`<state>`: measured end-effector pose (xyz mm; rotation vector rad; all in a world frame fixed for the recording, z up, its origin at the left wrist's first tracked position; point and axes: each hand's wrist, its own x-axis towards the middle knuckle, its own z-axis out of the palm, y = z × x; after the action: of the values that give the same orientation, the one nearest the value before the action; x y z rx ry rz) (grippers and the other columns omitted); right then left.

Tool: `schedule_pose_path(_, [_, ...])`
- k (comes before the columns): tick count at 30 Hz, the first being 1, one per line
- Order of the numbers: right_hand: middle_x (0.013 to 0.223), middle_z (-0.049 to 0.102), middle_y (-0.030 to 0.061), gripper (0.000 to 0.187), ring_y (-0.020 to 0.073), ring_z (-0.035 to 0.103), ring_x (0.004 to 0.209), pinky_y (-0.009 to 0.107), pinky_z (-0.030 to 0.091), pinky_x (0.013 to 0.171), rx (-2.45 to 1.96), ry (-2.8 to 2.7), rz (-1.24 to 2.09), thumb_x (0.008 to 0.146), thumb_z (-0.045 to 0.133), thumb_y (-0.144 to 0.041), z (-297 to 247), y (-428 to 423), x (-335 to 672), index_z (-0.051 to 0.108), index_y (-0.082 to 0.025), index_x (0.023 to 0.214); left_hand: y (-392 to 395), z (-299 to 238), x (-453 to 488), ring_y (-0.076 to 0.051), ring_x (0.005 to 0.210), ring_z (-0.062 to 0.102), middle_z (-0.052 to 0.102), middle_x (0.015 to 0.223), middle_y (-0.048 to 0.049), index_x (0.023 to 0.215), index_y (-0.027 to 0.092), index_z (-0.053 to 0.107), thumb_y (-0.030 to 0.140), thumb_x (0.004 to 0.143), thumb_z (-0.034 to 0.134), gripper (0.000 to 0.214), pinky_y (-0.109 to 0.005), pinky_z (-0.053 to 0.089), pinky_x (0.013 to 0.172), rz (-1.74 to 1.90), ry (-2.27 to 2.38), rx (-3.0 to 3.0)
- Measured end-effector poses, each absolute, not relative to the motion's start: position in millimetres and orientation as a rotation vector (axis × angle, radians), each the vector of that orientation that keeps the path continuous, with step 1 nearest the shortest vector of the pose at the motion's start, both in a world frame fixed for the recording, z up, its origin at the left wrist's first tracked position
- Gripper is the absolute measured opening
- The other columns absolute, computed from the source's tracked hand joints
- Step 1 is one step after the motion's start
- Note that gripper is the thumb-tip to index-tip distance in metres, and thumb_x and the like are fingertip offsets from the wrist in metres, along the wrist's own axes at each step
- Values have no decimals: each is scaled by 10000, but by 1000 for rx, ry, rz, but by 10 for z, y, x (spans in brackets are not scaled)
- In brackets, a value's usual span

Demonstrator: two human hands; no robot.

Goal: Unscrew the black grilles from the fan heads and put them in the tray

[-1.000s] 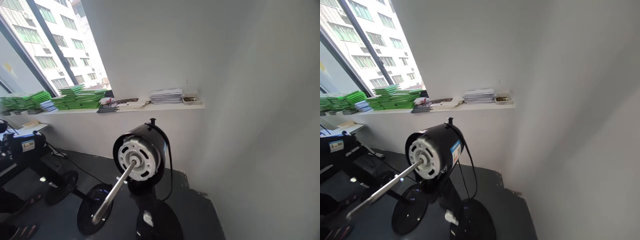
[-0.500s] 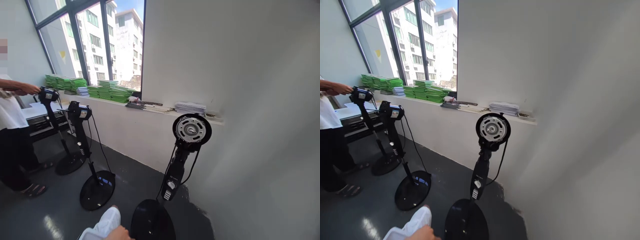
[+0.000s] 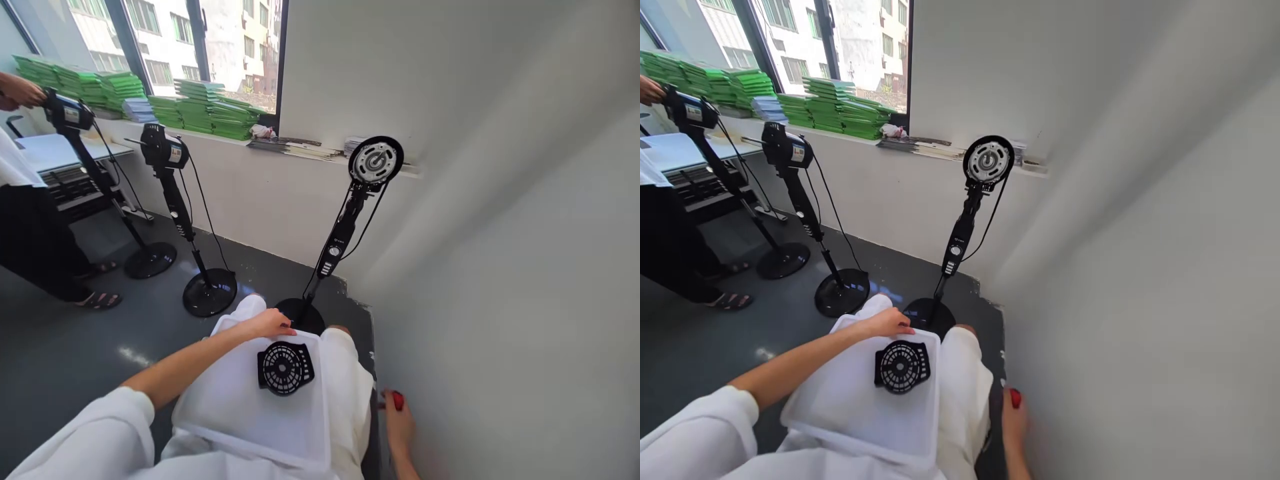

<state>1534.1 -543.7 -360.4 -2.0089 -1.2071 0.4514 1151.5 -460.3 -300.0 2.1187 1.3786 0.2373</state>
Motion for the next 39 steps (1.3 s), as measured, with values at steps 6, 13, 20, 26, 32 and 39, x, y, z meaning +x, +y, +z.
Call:
schedule_pose_path(6, [767,743,77,616,287,701,892,421,509,920,-1902,-1292,653,868,406,-785,-3340,-5343,15200,614,-216,980,-4525,-2850,11777,-179,721,655,681,641,-11,621,216,685,455,928,674,389,-259,401,686,373,1308,2173])
schedule_pose_path(13, [771,730,2,475,188,620,583,318,499,675,-1801,-1613,1016,809,596,-689,-3131,-5359,14649,670,-265,1009,-4329,-2937,11823,-172,743,681,701,708,-10,750,200,710,373,991,597,317,-253,472,757,399,1161,2257])
schedule_pose_path(20, [746,675,-5,373,198,591,654,296,447,639,-1940,-1722,1204,890,526,-619,-3295,-5589,14464,625,-278,1007,-5050,-3182,11478,-336,1539,350,399,1645,-151,1518,258,469,503,905,715,705,-500,344,1235,241,932,2480])
schedule_pose_path(26, [690,605,-24,321,177,532,632,282,416,607,-1927,-1810,1281,912,481,-582,-3297,-5453,14415,552,-269,895,-5307,-3425,11499,-350,1494,435,459,1607,-168,1523,270,472,251,898,724,674,-545,298,1245,-40,998,2296])
schedule_pose_path(32, [651,580,-35,307,178,519,599,293,427,606,-1901,-1891,1255,918,474,-563,-3256,-5307,14391,518,-279,810,-4968,-3071,11383,-286,1130,671,757,1201,-62,1249,223,687,459,870,707,447,-393,534,997,511,1229,1141])
schedule_pose_path(39, [745,719,12,501,211,638,637,321,504,655,-2018,-1554,1072,845,519,-756,-3079,-5271,14574,654,-294,983,-5002,-2801,11611,-249,1043,676,749,1157,-80,1201,197,688,446,676,888,614,-361,548,917,775,1042,555])
